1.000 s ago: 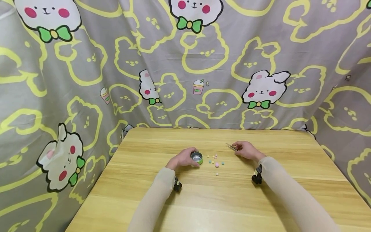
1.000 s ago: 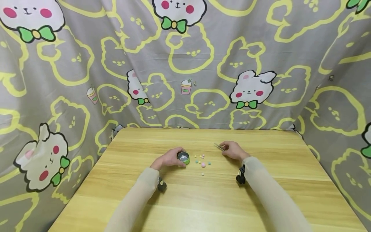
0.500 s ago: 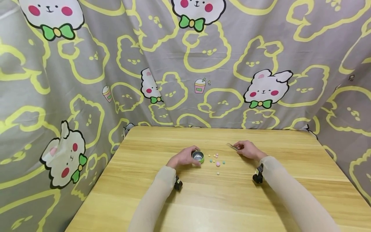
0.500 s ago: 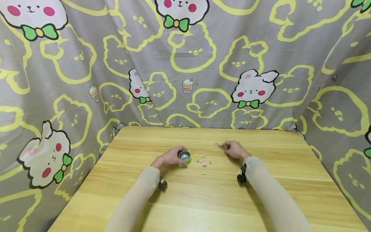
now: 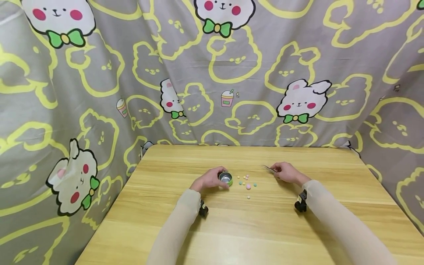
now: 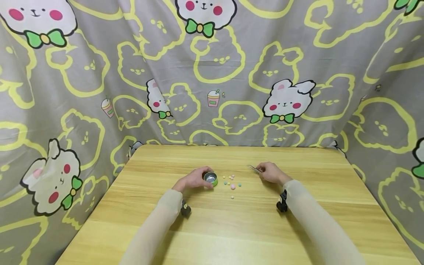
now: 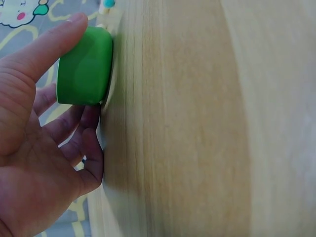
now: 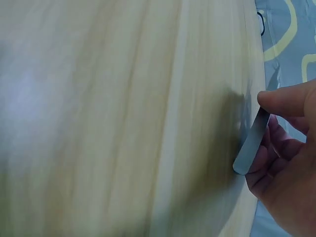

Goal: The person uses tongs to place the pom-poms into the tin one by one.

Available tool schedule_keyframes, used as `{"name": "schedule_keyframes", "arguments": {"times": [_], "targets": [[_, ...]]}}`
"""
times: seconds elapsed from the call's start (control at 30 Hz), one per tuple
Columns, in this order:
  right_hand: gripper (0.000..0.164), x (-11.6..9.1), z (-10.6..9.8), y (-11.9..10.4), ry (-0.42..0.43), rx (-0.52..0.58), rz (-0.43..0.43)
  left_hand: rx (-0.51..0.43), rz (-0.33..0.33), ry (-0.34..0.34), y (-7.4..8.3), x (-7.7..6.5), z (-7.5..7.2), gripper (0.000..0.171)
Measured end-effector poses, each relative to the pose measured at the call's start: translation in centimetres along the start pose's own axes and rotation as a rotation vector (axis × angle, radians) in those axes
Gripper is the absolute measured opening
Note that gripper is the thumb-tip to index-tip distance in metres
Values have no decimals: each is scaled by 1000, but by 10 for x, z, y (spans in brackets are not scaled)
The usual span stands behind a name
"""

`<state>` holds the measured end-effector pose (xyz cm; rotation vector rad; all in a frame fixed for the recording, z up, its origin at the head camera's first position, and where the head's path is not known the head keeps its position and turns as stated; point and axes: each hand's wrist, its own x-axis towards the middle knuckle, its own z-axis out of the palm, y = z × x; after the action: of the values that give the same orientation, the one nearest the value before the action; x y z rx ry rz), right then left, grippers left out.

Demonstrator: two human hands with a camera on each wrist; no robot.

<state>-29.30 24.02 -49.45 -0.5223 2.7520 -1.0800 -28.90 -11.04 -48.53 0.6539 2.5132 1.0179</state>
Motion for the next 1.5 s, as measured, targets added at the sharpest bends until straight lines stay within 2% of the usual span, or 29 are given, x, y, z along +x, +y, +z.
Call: {"name": "schedule_keyframes", "arguments": {"times": [0.3, 0.47, 0.67, 0.93, 1.1, 1.5], "targets": [[14, -12, -3, -9, 8, -88, -54, 4, 27, -3, -3, 1, 0, 55], [13, -16, -1, -12, 12, -151, -137, 19, 56, -4, -1, 0, -1, 54], [12, -17, 5, -16, 6, -177, -209, 0, 11, 0, 1, 0, -2, 55], [13, -23, 11, -24, -21, -259, -278, -1, -4, -2, 0, 0, -1, 56], [14, -25, 15, -30, -34, -295, -294, -10, -6, 5, 2, -1, -2, 56], [13, -24, 21, -28, -53, -326, -261, -25, -3, 7, 2, -1, 0, 53]]}}
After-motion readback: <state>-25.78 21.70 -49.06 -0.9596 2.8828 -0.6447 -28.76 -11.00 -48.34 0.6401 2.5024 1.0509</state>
